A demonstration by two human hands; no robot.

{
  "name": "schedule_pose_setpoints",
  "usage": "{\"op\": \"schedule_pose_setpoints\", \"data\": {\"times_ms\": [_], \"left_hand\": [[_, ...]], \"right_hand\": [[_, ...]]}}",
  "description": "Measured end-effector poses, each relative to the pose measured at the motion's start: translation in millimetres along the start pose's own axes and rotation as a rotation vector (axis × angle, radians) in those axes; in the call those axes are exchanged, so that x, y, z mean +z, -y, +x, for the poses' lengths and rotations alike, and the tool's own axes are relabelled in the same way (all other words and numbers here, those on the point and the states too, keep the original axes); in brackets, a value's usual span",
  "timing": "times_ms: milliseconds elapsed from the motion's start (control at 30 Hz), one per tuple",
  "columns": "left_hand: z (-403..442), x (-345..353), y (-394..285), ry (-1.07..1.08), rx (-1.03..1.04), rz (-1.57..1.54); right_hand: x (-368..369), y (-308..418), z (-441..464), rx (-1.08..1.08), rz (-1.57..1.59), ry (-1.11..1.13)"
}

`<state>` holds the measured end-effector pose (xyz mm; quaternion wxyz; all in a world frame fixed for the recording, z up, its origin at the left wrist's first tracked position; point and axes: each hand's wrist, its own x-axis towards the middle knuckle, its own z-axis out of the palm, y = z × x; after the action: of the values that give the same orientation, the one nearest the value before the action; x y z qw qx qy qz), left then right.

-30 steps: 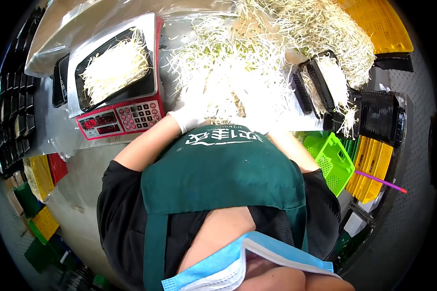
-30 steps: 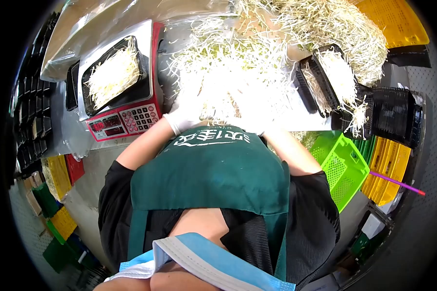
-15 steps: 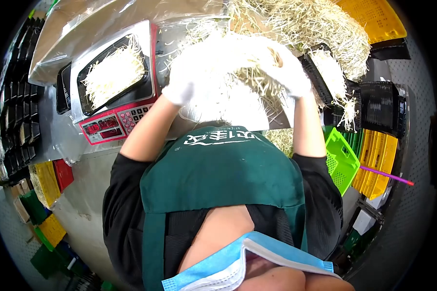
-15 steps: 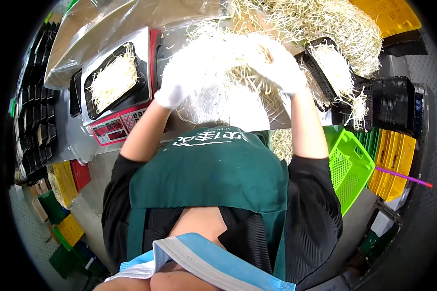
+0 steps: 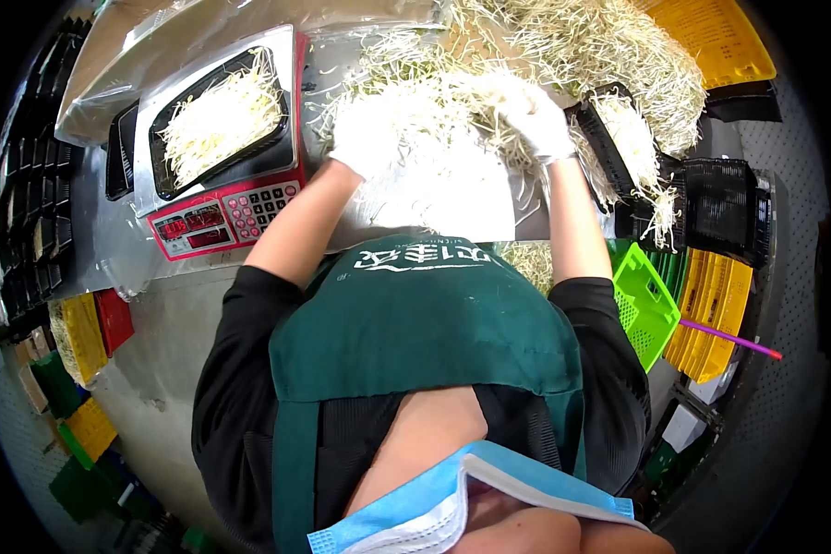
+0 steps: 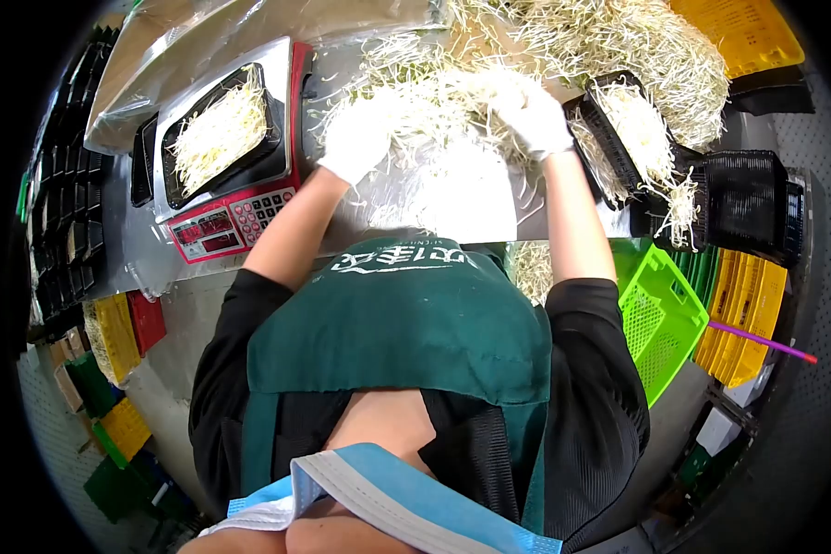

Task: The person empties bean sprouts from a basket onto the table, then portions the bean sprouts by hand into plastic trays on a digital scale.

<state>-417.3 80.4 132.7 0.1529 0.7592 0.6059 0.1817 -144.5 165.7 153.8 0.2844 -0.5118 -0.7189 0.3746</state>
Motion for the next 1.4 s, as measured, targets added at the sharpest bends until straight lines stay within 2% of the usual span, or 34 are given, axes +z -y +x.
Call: {"op": "schedule_pose_setpoints", "data": {"times_ms": [33, 67, 100, 167, 200, 233, 267, 300, 333, 367, 433, 467, 500, 533, 600, 667, 700, 733, 867, 900, 933, 967, 1000, 1033, 1067, 1100, 1167, 1200, 1233, 1267, 1300, 1333, 1367, 1400], "left_hand": [[-5.4, -1.2, -0.8, -0.064, 0.117, -0.538], [-13.3, -9.2, -8.5, -0.096, 0.170, -0.807], [-21.0, -17.4, -16.3, -0.117, 0.236, -1.072], [-44.2, -57.0, -55.9, -0.104, 0.387, -0.196], [-44.7, -55.9, -66.4, 0.099, 0.332, -0.155], [-51.9, -45.4, -63.0, 0.095, 0.335, -0.153], [-63.2, -25.1, -52.5, -0.022, 0.373, -0.189], [-71.0, -13.4, -41.7, -0.138, 0.408, -0.226], [-78.1, -18.2, -28.6, -0.069, 0.564, -0.125], [-87.6, -21.9, -21.2, -0.066, 0.558, -0.126], [-101.6, -36.0, -20.9, 0.001, 0.327, -0.004], [-96.6, -39.5, -22.3, 0.034, 0.344, 0.015], [-87.7, -29.4, -23.0, 0.032, 0.339, 0.015], [-74.0, -13.2, -23.2, -0.038, 0.351, 0.069], [-45.1, 2.7, -20.0, -0.112, 0.364, 0.125], [-22.1, 8.7, -14.3, -0.022, 0.068, -0.712], [-20.0, 9.1, -11.8, -0.022, 0.068, -0.712], [-19.4, 8.6, -8.3, 0.004, 0.111, -0.561], [-18.0, 7.5, 5.6, 0.109, 0.280, 0.048], [-15.7, 12.5, 6.5, 0.115, 0.283, 0.044], [-9.6, 18.4, 7.6, 0.129, 0.162, -0.004], [-3.9, 22.7, 8.7, 0.136, 0.044, -0.050], [-4.3, 27.2, 9.2, 0.127, 0.049, -0.047], [-9.3, 27.8, 5.2, -0.055, 0.052, -0.351], [-12.9, 26.6, 5.3, -0.140, 0.047, -0.503], [-16.2, 20.6, 1.8, -0.227, 0.056, -0.652], [-23.8, -11.2, -16.1, -0.189, 0.057, -0.115], [-18.5, -11.5, -7.1, 0.069, -0.047, -0.023], [-20.5, -12.1, -5.2, 0.057, -0.043, -0.020], [-23.5, -13.5, -4.7, -0.045, 0.005, 0.035], [-30.2, -15.2, -7.5, -0.138, 0.046, 0.087], [-38.4, -36.9, -21.6, -0.228, 0.108, -0.016], [-37.6, -44.8, -22.6, -0.216, 0.106, -0.018], [-37.7, -48.7, -22.6, -0.025, 0.055, -0.046]], "right_hand": [[-13.7, 19.1, 2.1, 0.023, 0.209, -0.007], [-24.8, 48.4, -5.7, -0.037, 0.265, -0.009], [-29.1, 39.7, 0.1, -0.162, 0.251, -0.015], [-18.1, 64.8, -15.0, -0.032, 0.592, 0.055], [-8.2, 74.9, -18.1, 0.001, 0.472, 0.170], [1.1, 53.9, -11.0, 0.033, 0.326, 0.312], [10.3, 32.9, -3.8, 0.044, 0.171, 0.459], [12.1, 28.2, -6.2, -0.174, -0.147, 0.422], [8.8, 33.6, -15.1, -0.040, 0.074, 0.415], [5.6, 37.5, -23.1, 0.099, 0.297, 0.402], [2.7, 26.5, -20.1, 0.155, 0.177, 0.297], [14.2, 24.4, -21.7, 0.111, 0.049, 0.195], [30.4, 32.5, -27.9, 0.109, 0.048, 0.200], [50.2, 47.2, -40.2, 0.000, 0.180, 0.291], [94.1, 49.1, -63.2, -0.268, -0.158, 0.333], [105.9, 45.9, -79.9, -0.419, -0.629, 0.268], [96.1, 56.8, -85.5, -0.496, -0.625, 0.212], [88.8, 61.0, -87.9, -0.571, -0.620, 0.155], [67.5, 26.9, -63.8, -0.462, -0.567, 0.056], [65.2, 24.1, -53.9, -0.307, -0.409, 0.097], [60.2, 28.1, -47.8, -0.157, -0.252, 0.132], [50.7, 36.4, -46.5, -0.160, -0.256, 0.123], [38.7, 52.5, -45.6, -0.192, -0.163, 0.144], [32.0, 61.0, -43.6, -0.222, -0.068, 0.167], [31.0, 59.8, -39.8, -0.224, -0.067, 0.164], [31.4, 55.9, -35.8, -0.214, -0.185, 0.200], [33.2, 43.1, -37.9, -0.175, -0.420, 0.291], [30.7, 39.7, -37.0, -0.165, -0.543, 0.334], [25.0, 41.2, -31.6, -0.165, -0.671, 0.365], [15.8, 44.9, -35.8, -0.221, -0.696, 0.268], [5.9, 49.4, -38.4, -0.231, -0.701, 0.264], [-2.1, 52.9, -46.1, -0.217, -0.567, 0.197], [-5.7, 55.8, -51.2, -0.195, -0.431, 0.126], [-5.9, 57.7, -51.7, -0.128, -0.439, 0.164]]}}
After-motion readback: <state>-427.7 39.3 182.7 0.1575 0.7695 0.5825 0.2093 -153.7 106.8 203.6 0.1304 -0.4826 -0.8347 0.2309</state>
